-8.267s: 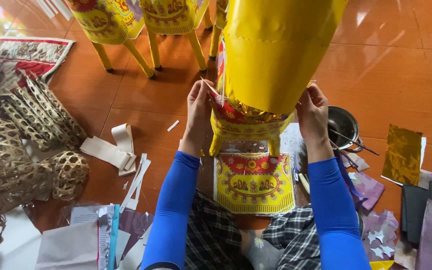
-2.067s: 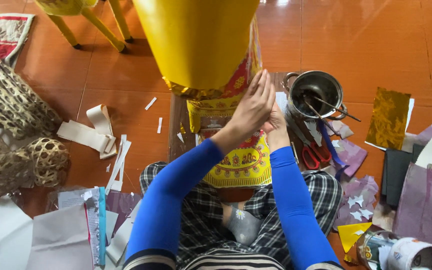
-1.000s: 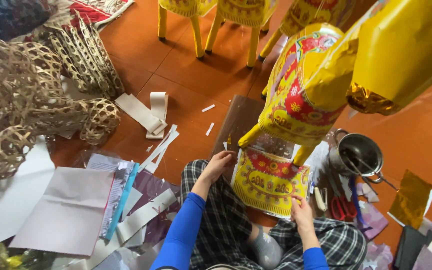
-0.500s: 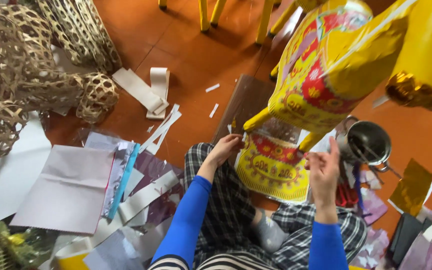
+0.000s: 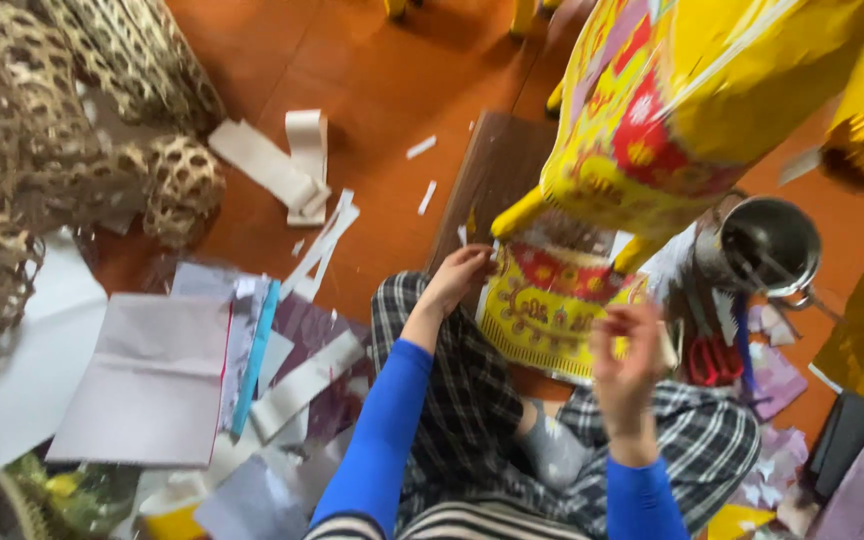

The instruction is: Assembling and decorating traditional paper horse models using glue and pre-printed paper patterns.

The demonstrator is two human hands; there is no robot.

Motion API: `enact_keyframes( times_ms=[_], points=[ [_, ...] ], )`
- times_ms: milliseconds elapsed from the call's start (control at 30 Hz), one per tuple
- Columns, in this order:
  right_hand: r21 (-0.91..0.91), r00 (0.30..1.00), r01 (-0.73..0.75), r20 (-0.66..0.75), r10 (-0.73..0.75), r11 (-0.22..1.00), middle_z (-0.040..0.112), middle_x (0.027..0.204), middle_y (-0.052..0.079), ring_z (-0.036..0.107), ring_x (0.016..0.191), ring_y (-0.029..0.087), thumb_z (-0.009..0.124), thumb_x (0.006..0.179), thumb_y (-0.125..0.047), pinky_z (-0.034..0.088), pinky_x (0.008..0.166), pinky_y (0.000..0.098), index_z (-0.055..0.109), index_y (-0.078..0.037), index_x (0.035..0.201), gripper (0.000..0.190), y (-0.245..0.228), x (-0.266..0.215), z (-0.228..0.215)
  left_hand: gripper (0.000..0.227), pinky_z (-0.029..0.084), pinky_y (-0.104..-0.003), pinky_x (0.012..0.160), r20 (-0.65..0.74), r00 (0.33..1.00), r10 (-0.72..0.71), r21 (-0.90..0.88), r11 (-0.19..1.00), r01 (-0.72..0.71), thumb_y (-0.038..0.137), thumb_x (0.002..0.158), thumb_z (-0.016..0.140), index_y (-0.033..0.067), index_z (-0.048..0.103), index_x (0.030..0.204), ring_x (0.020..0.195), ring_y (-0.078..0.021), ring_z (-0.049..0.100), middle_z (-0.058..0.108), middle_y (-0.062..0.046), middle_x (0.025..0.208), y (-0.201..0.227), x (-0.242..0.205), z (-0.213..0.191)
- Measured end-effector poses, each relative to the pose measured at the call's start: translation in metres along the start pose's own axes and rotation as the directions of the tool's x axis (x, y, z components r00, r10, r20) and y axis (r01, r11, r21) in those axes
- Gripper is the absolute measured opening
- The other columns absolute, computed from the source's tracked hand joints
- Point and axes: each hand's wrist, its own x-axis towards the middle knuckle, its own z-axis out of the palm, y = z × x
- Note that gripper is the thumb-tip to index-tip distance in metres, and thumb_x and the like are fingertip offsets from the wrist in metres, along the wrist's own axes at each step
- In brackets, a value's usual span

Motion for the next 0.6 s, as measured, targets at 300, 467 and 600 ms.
enact_keyframes(
  times_ms=[300,467,600],
  points=[
    [-0.373,0.720,-0.261,0.538,0.437,0.890,0.074,0.108,0.021,0.072,0.088,0.037,0.065,0.097,-0.017,0.059,0.080,0.0446,0.057,-0.017,0.142,0.046,0.090,-0.132,0.057,0.035,0.056,-0.036,0.082,-0.016,1.000,-0.011,-0.084,0.996,0.010,0.026,0.106,0.055,0.0050,0.061,0.134,0.095,-0.0202,0.069,0.072,-0.010,0.110,0.000,0.029,-0.003],
    [-0.327,0.731,-0.139,0.603,0.320,0.935,0.065,0.124,0.023,0.063,0.116,0.039,0.065,0.095,-0.020,0.052,0.097,0.0447,0.057,-0.007,0.135,0.043,0.146,-0.198,0.066,0.035,0.054,-0.032,0.087,-0.069,0.989,0.127,-0.087,0.987,-0.133,0.024,0.105,0.057,0.0042,0.063,0.133,0.101,-0.0168,0.068,0.071,-0.006,0.113,0.005,0.072,0.004],
    [-0.263,0.671,-0.427,0.549,0.498,0.865,0.061,0.132,0.020,0.057,0.125,0.037,0.061,0.097,-0.017,0.048,0.100,0.0446,0.060,-0.006,0.131,0.036,0.139,-0.198,0.063,0.036,0.051,-0.029,0.097,-0.070,0.920,0.385,0.087,0.921,-0.379,0.023,0.104,0.060,0.0012,0.064,0.132,0.113,-0.0145,0.064,0.071,-0.005,0.121,0.007,0.118,0.012]
  ],
)
